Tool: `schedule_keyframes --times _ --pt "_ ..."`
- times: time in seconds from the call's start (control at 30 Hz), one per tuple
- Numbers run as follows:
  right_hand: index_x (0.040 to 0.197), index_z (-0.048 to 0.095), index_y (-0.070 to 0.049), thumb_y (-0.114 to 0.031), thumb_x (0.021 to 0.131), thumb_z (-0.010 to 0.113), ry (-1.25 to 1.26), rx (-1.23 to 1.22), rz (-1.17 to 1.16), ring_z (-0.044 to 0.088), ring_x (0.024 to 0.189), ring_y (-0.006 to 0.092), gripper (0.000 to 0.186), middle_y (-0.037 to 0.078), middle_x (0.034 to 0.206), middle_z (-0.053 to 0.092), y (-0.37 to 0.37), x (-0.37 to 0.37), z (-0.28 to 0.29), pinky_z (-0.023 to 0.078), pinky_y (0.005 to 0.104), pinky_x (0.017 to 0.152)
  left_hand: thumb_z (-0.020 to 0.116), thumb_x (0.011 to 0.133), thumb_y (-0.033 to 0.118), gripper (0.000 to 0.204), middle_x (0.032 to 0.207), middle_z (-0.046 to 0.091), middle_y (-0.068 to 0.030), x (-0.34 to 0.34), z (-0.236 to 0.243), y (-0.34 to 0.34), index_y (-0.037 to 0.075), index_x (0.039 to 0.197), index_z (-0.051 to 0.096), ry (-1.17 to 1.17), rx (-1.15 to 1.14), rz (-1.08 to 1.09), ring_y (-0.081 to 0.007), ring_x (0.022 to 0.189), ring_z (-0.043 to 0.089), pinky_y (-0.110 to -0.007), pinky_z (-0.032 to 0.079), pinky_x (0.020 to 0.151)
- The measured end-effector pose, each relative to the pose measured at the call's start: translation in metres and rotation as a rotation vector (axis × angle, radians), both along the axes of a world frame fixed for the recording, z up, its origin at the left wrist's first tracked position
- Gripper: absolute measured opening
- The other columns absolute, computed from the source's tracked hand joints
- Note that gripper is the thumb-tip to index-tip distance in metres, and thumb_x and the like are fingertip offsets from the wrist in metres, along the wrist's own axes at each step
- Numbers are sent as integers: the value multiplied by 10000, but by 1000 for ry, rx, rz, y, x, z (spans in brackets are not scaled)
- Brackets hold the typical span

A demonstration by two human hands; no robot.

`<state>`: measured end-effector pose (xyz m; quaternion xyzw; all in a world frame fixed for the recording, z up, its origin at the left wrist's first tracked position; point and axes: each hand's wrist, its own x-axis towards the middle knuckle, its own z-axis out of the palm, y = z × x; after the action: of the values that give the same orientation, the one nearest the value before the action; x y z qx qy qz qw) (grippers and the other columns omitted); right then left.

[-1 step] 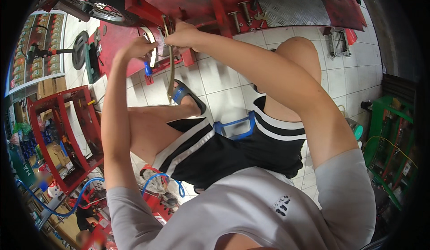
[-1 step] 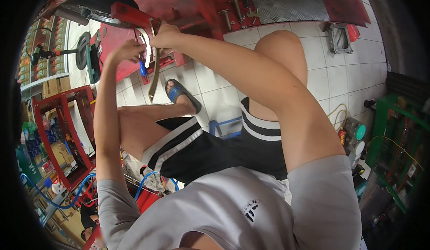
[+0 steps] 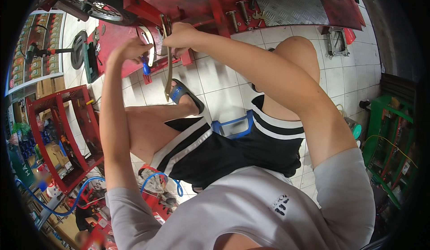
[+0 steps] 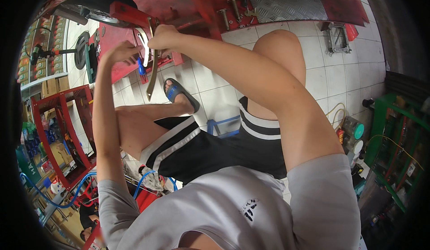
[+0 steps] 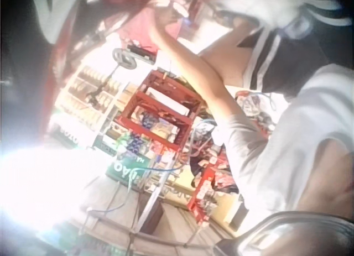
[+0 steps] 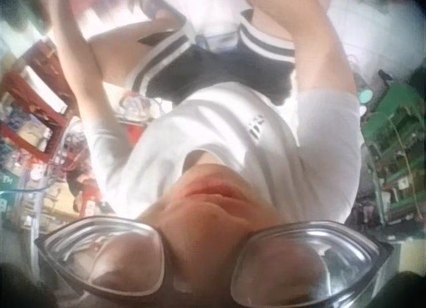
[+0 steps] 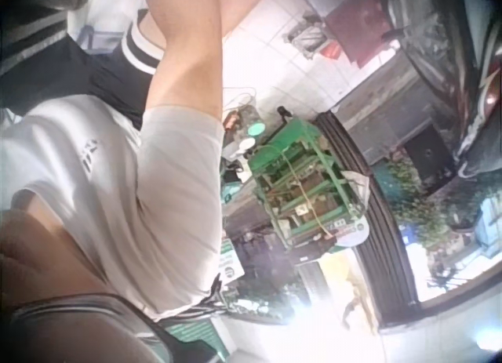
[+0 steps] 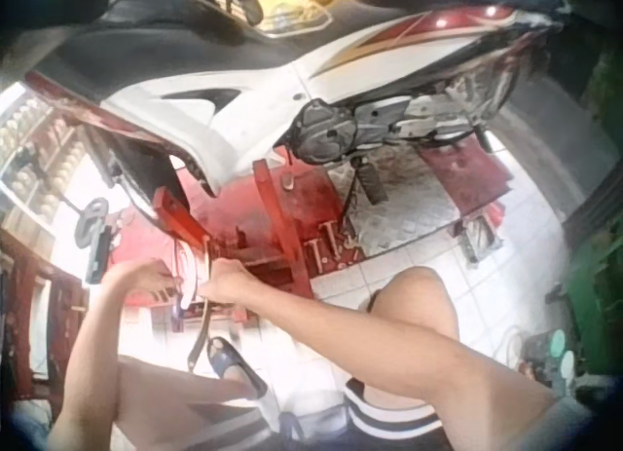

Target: The person sits on a low stool and works on the underside of a motorcycle raised on a red lift. They use a wrench to tighten bolts on the motorcycle's frame and handle a long metal rod, likely a chain tensioner, to adjust the rear wheel alignment.

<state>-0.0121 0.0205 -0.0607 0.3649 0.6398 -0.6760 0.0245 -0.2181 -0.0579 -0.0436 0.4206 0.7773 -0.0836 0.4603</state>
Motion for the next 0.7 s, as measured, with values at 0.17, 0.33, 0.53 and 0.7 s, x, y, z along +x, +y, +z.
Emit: schedule_keyframes --times 0.17,0.33,0.53,0.7 --pt "801 676 55 -405 747 611 -157 652 497 688 742 318 467 229 763 670 15 53 51 547 421 728 525 932 479 495 862 686 -72 9 50 -28 5 946 669 -106 175 121 -156 704 647 -283 502 597" --pt "853 688 -10 -358 819 598 -359 888 360 674 663 262 362 151 721 678 50 101 85 527 370 641 526 905 298 309 886 680 -71 -38 -56 -42 22 975 646 -72 185 193 -160 737 659 -332 544 616" --pt "1055 675 -42 -363 811 617 -310 804 341 682 805 322 407 180 860 693 79 110 74 527 403 770 643 749 229 285 977 681 -215 -63 -184 -60 15 929 703 573 142 137 -340 891 677 -414 549 758" --pt "1062 670 -31 -336 832 610 -327 770 307 687 733 287 387 179 796 682 90 117 79 528 386 736 661 767 223 261 1011 677 -196 -15 -195 -59 44 952 703 588 265 479 -331 997 647 -422 511 854"
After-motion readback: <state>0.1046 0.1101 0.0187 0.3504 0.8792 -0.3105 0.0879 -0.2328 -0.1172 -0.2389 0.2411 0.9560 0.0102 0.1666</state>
